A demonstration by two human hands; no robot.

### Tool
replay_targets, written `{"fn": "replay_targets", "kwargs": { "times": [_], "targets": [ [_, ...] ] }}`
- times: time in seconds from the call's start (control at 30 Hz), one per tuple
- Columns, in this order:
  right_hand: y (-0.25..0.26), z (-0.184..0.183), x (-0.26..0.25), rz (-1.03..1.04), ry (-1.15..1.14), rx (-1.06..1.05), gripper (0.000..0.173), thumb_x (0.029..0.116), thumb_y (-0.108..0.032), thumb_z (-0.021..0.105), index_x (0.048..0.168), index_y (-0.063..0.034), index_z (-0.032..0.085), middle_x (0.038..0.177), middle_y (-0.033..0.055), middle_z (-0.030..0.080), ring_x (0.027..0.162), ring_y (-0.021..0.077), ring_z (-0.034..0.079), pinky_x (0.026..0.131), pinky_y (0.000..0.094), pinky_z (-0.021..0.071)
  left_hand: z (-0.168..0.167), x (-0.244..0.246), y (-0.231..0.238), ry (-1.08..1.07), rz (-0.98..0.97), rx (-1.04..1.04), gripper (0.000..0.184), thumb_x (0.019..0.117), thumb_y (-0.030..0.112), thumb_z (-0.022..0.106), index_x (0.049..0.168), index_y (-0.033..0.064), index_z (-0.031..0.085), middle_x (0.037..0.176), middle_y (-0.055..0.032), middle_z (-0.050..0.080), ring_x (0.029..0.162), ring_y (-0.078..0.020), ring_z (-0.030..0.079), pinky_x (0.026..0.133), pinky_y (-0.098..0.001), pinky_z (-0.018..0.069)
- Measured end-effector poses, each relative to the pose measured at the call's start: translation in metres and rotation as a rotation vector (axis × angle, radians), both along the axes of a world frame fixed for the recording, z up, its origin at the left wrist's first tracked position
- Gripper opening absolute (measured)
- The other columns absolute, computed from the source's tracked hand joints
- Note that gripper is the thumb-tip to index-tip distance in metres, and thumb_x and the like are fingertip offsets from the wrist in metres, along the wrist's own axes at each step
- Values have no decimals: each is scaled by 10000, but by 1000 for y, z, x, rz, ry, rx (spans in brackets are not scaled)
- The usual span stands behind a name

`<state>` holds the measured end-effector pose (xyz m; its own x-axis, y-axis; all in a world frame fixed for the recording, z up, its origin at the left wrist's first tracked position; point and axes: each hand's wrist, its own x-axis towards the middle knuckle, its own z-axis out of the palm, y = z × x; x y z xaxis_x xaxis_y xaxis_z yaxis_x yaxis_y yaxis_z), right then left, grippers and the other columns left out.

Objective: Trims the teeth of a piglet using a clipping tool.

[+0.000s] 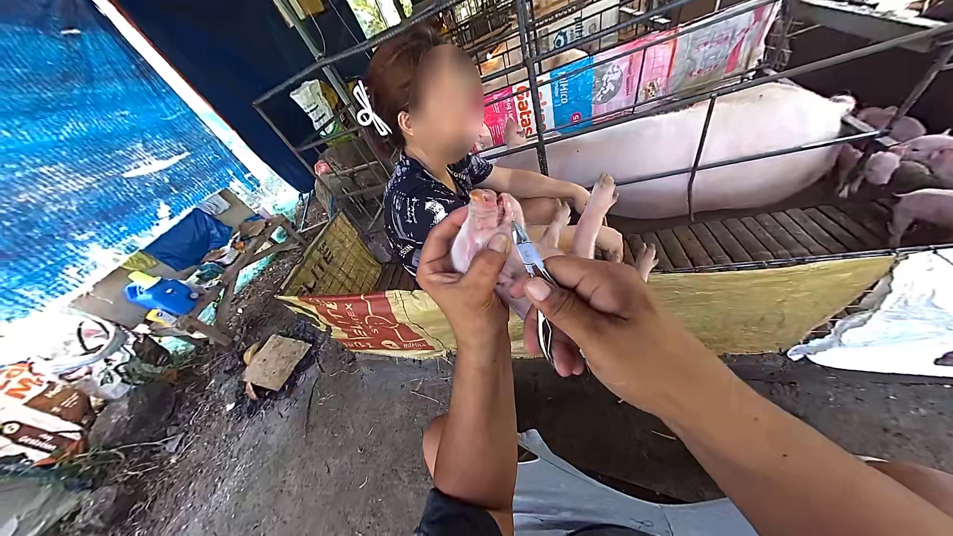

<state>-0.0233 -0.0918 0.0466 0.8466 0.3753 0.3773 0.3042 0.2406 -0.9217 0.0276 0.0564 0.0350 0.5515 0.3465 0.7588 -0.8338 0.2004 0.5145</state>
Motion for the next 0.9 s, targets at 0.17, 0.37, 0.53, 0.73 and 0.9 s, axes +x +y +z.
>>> {"fn": "replay_targets", "kwargs": {
  "times": [0.17,0.37,0.53,0.73,0.9],
  "targets": [
    [-9,22,2,76,36,-127,231,1088,-212,495,1022,-102,688,703,31,675,483,77,577,418,166,457,4,-3,0,21,-54,-6,295,876,-14,639,1166,25,678,922,-43,723,720,-50,689,623,-200,589],
    [-11,33,2,153,130,-152,264,1099,-222,478,1026,-75,686,712,83,685,465,121,608,408,204,512,3,-7,1,43,-151,-50,266,910,49,643,1174,44,673,929,-31,726,772,-50,702,669,-201,594],
    [-9,42,-1,162,144,-190,275,1099,-239,480,974,-74,661,707,90,684,461,131,621,408,215,530,4,-11,0,54,-267,-116,263,926,68,610,1184,52,659,912,-20,706,756,-40,685,656,-191,578],
    [-4,41,-5,153,131,-117,265,1086,-226,513,952,-69,679,651,87,644,447,126,599,393,209,511,3,-14,-1,44,-312,-149,242,913,78,639,1155,77,654,843,2,690,695,-21,668,614,-173,564],
    [-2,35,-9,145,113,-70,253,1076,-202,534,935,-67,695,683,84,666,456,126,607,396,214,523,5,-16,1,39,-288,-124,251,926,51,601,1166,71,674,857,10,710,723,-10,680,637,-164,566]
  ]
}}
